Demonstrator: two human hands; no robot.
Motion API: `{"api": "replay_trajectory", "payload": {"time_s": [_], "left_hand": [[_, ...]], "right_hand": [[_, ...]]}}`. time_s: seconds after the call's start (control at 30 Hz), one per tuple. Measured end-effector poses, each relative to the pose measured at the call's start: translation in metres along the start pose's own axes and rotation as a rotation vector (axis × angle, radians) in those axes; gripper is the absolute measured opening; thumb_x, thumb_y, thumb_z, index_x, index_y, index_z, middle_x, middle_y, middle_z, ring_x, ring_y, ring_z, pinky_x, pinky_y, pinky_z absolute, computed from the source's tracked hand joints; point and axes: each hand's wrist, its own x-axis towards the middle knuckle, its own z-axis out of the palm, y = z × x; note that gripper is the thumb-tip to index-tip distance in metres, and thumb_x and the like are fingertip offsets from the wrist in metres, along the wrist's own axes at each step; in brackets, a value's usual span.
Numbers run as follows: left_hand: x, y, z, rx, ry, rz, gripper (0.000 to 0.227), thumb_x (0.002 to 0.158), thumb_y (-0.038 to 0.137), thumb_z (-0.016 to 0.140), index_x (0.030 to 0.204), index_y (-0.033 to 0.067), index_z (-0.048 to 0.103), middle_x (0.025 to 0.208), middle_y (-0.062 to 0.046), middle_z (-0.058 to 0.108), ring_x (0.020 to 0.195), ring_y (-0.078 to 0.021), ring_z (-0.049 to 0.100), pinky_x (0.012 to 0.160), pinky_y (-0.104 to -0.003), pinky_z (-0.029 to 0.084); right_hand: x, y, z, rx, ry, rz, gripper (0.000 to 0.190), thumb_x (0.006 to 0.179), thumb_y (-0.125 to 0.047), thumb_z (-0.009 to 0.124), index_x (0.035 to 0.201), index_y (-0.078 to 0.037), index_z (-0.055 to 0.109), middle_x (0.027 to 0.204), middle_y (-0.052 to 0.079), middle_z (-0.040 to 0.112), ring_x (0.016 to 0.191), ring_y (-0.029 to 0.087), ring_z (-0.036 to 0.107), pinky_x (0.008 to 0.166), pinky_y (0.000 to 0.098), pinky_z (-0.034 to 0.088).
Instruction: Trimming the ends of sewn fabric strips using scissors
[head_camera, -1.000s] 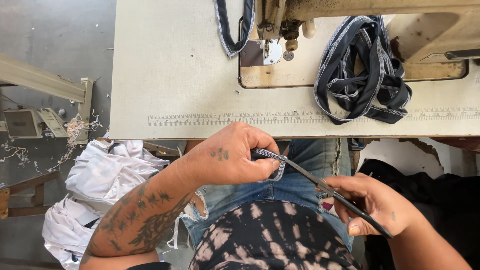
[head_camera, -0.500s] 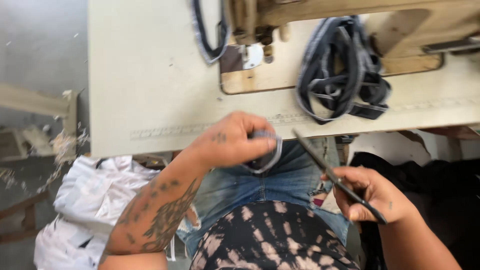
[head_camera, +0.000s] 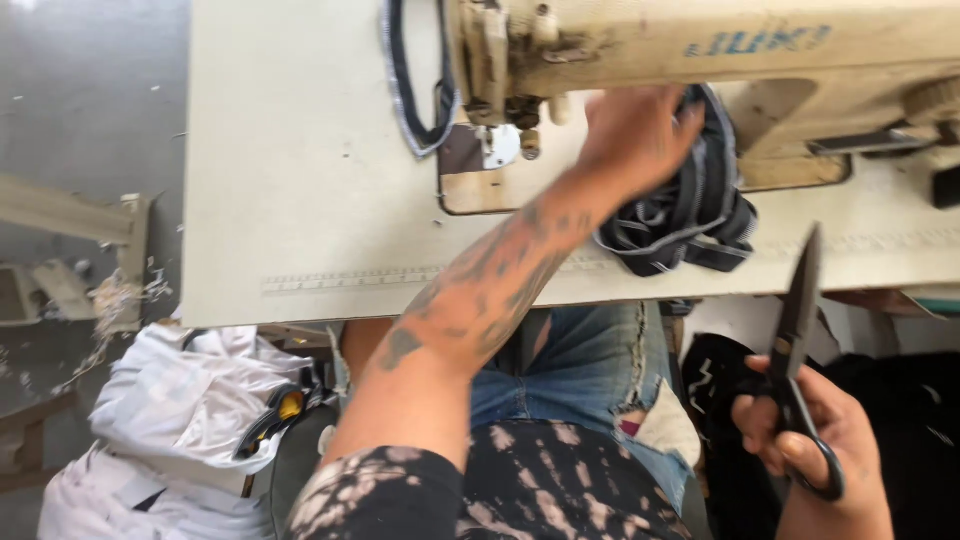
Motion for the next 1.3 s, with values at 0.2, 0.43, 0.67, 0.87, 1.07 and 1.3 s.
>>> {"api": "replay_trajectory", "payload": {"time_s": [0.2, 0.43, 0.67, 0.87, 1.07, 1.3], "left_hand": [[-0.094, -0.057, -0.104, 0.227, -0.208, -0.203, 0.026, 0.100, 0.026, 0.051, 0.112, 0.0120, 0.069, 0.108, -0.012, 0.074, 0.095, -0.0367, 0.071, 0.073, -0.051, 0.056], [-0.093, -0.242, -0.166, 0.498, -0.118, 0.045, 0.043, 0.091, -0.002, 0.049, 0.124, 0.0116, 0.073, 0.120, -0.007, 0.063, 0.107, -0.0331, 0.064, 0.089, -0.051, 0.054], [-0.173, -0.176, -0.140, 0.794, -0.249, -0.146, 0.026, 0.102, 0.010, 0.047, 0.109, 0.0109, 0.072, 0.092, -0.010, 0.063, 0.080, -0.0329, 0.066, 0.066, -0.049, 0.058], [-0.173, -0.194, -0.141, 0.254, -0.211, 0.216, 0.041, 0.100, 0.000, 0.054, 0.139, 0.0025, 0.064, 0.143, -0.023, 0.060, 0.127, -0.0465, 0.060, 0.103, -0.050, 0.057], [-0.232, -0.193, -0.153, 0.315, 0.033, 0.240, 0.015, 0.102, 0.024, 0.071, 0.108, 0.0104, 0.068, 0.092, -0.006, 0.063, 0.085, -0.0241, 0.056, 0.091, -0.043, 0.046], [-0.258, -0.020, -0.142, -0.070, -0.152, -0.383, 0.028, 0.105, 0.027, 0.060, 0.086, 0.0075, 0.065, 0.086, -0.007, 0.067, 0.076, -0.0215, 0.062, 0.069, -0.038, 0.055]], "right_hand": [[0.001, 0.016, 0.004, 0.082, 0.111, 0.115, 0.079, 0.086, -0.036, 0.080, 0.147, 0.008, 0.055, 0.064, 0.013, 0.061, 0.046, 0.010, 0.040, 0.071, 0.0333, 0.041], [0.007, 0.022, 0.037, 0.054, 0.019, 0.181, 0.078, 0.080, -0.031, 0.081, 0.142, 0.011, 0.058, 0.057, 0.013, 0.057, 0.050, 0.018, 0.044, 0.074, 0.0444, 0.042], [0.027, 0.021, 0.050, -0.146, -0.061, 0.313, 0.076, 0.073, -0.023, 0.081, 0.140, 0.008, 0.065, 0.064, 0.019, 0.062, 0.046, 0.018, 0.045, 0.050, 0.0305, 0.038], [0.055, 0.030, 0.066, -0.373, -0.153, 0.432, 0.098, 0.074, -0.005, 0.082, 0.166, -0.010, 0.047, 0.073, 0.020, 0.066, 0.047, 0.020, 0.043, 0.046, 0.0356, 0.038], [0.066, -0.014, 0.124, -0.386, 0.116, 0.891, 0.094, 0.095, 0.014, 0.069, 0.174, -0.026, 0.040, 0.107, 0.037, 0.061, 0.084, 0.064, 0.066, 0.084, 0.0715, 0.049], [0.062, 0.031, 0.130, -0.209, 0.086, 0.393, 0.111, 0.070, 0.012, 0.075, 0.173, -0.012, 0.040, 0.113, 0.034, 0.076, 0.081, 0.032, 0.056, 0.070, 0.0439, 0.047]]}}
